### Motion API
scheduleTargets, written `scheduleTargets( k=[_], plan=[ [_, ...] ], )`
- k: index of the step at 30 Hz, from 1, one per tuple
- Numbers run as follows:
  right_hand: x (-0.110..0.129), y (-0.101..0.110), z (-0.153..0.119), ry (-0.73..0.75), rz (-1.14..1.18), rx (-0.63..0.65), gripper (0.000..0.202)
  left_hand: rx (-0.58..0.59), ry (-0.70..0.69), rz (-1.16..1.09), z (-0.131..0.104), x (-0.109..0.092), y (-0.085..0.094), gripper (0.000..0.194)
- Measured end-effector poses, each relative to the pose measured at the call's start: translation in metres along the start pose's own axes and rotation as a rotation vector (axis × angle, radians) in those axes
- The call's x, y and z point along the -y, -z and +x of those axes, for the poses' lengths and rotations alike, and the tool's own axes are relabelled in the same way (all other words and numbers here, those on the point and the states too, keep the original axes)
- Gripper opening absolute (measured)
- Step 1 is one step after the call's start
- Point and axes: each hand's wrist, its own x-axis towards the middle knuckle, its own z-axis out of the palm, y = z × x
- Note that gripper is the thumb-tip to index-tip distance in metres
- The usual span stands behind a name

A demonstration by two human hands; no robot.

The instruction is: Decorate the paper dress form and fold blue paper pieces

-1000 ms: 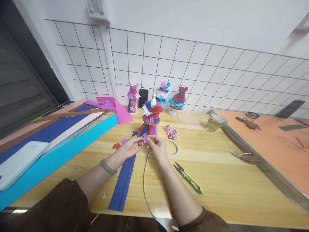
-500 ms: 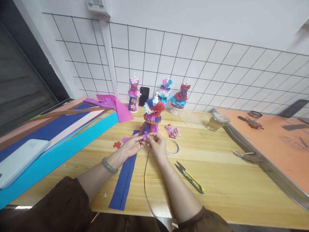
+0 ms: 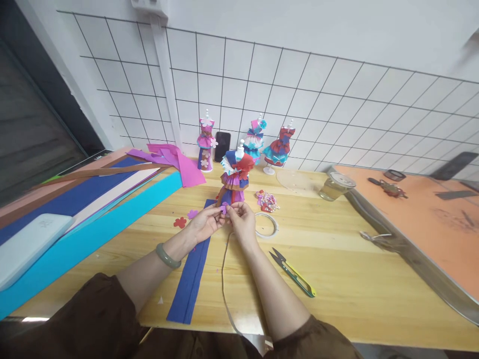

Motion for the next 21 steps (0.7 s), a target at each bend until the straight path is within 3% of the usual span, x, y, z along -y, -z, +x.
scheduleTargets(
  k=[10,21],
  plan=[
    [-0.0002,0.0033,0.0016,-0.07,0.044,0.024,0.027,-0.052,-0.017,-0.016,0.0001,-0.0001,-0.0005,0.008],
    [-0.0031,-0.0007,0.0008,0.006,0.005,0.004,0.03,-0.02,-0.006,-0.013,-0.0005,0.0002,0.0001,0.011]
  ],
)
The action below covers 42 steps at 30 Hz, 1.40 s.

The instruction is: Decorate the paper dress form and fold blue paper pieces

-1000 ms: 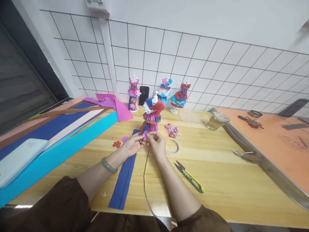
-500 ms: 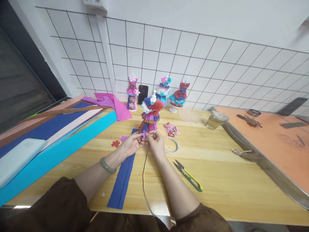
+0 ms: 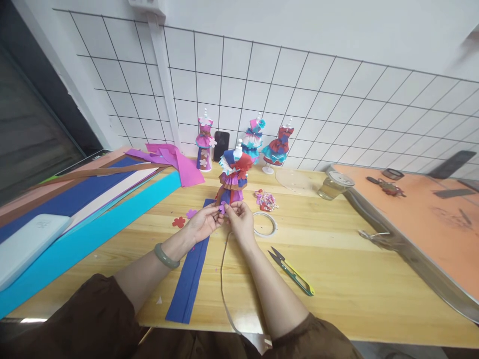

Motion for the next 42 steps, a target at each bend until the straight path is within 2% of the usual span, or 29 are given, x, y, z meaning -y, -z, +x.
scheduleTargets(
  k=[13,22,27,35,42],
  plan=[
    [0.0,0.003,-0.003,0.026,0.009,0.015,0.027,-0.022,-0.027,-0.016,0.001,-0.001,0.004,0.012],
    [0.0,0.004,-0.007,0.057,-0.048,0.035,0.027,-0.027,-0.016,0.013,-0.005,-0.001,0.0,0.012],
    [-0.002,0.005,-0.008,0.08,-0.1,0.005,0.031,-0.022,0.008,0.044,-0.007,-0.001,0.0,0.014],
    [-0.005,0.009,-0.01,0.119,-0.213,0.028,0.042,0.042,0.14,0.224,-0.01,-0.003,0.001,0.011],
    [-0.001,0.01,-0.016,0.187,-0.341,0.076,0.049,0.023,0.181,0.398,-0.012,-0.009,0.002,0.015]
  ],
)
